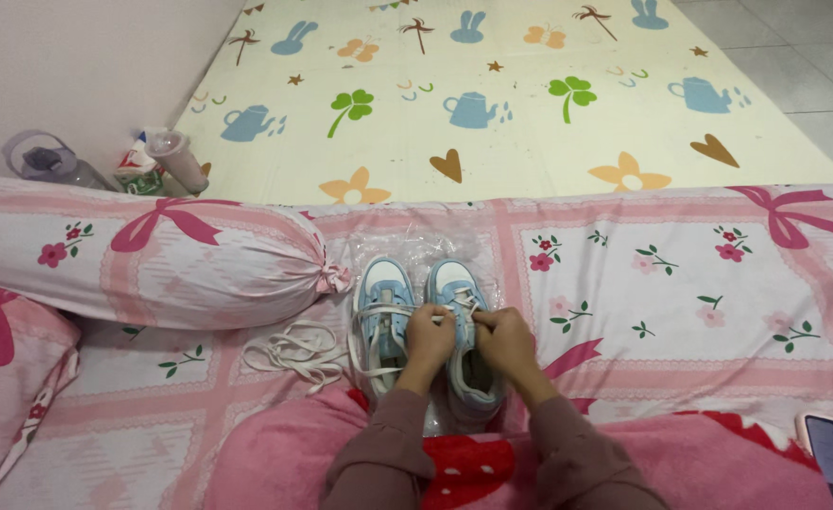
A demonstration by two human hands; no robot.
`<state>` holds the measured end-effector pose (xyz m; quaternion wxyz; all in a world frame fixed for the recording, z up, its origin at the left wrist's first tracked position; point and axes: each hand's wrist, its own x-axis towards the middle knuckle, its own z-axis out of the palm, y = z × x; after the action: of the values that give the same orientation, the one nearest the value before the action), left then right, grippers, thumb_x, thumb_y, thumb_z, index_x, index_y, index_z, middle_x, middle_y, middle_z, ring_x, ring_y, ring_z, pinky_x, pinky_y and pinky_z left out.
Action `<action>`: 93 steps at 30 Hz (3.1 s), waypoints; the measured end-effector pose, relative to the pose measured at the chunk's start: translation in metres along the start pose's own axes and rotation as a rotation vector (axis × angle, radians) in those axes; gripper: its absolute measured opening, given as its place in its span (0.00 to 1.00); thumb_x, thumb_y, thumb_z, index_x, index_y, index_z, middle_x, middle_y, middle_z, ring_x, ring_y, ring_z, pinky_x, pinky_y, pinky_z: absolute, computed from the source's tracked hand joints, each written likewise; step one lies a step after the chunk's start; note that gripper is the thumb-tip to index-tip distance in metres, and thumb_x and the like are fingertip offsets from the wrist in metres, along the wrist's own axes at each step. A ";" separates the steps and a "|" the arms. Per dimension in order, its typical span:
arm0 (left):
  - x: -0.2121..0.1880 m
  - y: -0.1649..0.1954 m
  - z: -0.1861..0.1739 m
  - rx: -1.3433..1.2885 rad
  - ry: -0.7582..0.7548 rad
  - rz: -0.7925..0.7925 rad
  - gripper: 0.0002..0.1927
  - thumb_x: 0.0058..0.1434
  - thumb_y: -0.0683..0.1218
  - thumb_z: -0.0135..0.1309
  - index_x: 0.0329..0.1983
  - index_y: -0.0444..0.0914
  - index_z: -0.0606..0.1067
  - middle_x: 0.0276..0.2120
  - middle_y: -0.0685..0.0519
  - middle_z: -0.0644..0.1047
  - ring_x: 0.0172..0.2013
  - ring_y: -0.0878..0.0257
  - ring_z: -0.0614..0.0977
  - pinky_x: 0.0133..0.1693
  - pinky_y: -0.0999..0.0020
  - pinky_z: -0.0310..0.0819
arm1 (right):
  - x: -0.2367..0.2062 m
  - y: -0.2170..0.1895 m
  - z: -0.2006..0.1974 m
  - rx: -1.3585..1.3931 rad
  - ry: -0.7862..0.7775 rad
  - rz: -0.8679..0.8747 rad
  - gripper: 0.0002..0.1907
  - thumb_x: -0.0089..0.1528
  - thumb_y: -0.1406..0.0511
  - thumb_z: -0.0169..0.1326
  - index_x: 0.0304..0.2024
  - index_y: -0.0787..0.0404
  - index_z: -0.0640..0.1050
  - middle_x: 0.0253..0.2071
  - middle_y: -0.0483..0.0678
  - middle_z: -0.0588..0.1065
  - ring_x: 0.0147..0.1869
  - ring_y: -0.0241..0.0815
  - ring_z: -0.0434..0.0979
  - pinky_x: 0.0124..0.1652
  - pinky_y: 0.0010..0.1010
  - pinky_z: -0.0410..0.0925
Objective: The person sits beside a bed and removes the white laces from a pair of light blue sneakers, pulling the laces fully out of the eyelets. They then thread the laces back through the eyelets of the shoes, re-lacing them one shoe at a time.
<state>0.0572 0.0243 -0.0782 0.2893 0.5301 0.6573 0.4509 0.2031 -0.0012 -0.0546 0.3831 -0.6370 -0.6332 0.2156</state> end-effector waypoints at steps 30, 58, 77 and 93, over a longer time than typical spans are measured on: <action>-0.010 0.025 -0.001 -0.108 0.018 0.275 0.07 0.55 0.43 0.55 0.27 0.33 0.75 0.28 0.39 0.78 0.33 0.40 0.81 0.37 0.48 0.75 | 0.022 0.008 -0.007 0.646 -0.155 0.428 0.12 0.62 0.65 0.60 0.31 0.71 0.80 0.27 0.51 0.72 0.27 0.41 0.67 0.27 0.33 0.61; -0.032 0.026 -0.012 -0.116 0.030 0.174 0.05 0.57 0.42 0.54 0.32 0.35 0.74 0.33 0.39 0.78 0.37 0.40 0.81 0.40 0.49 0.75 | 0.000 0.004 0.014 -0.009 0.039 -0.126 0.10 0.52 0.66 0.62 0.35 0.63 0.85 0.38 0.59 0.74 0.47 0.59 0.75 0.45 0.43 0.71; -0.051 0.057 -0.030 0.236 -0.009 0.385 0.10 0.61 0.36 0.46 0.44 0.35 0.73 0.43 0.39 0.76 0.46 0.37 0.75 0.46 0.45 0.69 | 0.007 -0.003 0.011 0.344 -0.008 0.239 0.08 0.57 0.64 0.63 0.32 0.62 0.81 0.51 0.52 0.61 0.52 0.46 0.68 0.49 0.34 0.70; -0.041 0.058 -0.012 0.036 0.107 0.203 0.07 0.65 0.38 0.48 0.42 0.27 0.70 0.46 0.36 0.69 0.46 0.39 0.74 0.49 0.49 0.67 | 0.009 -0.005 0.004 0.545 -0.149 0.385 0.09 0.58 0.64 0.61 0.31 0.64 0.78 0.54 0.48 0.59 0.45 0.43 0.72 0.40 0.38 0.73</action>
<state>0.0837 -0.0166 -0.0250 0.1971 0.5743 0.6228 0.4935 0.1971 0.0077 -0.0514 0.4442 -0.6016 -0.4469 0.4910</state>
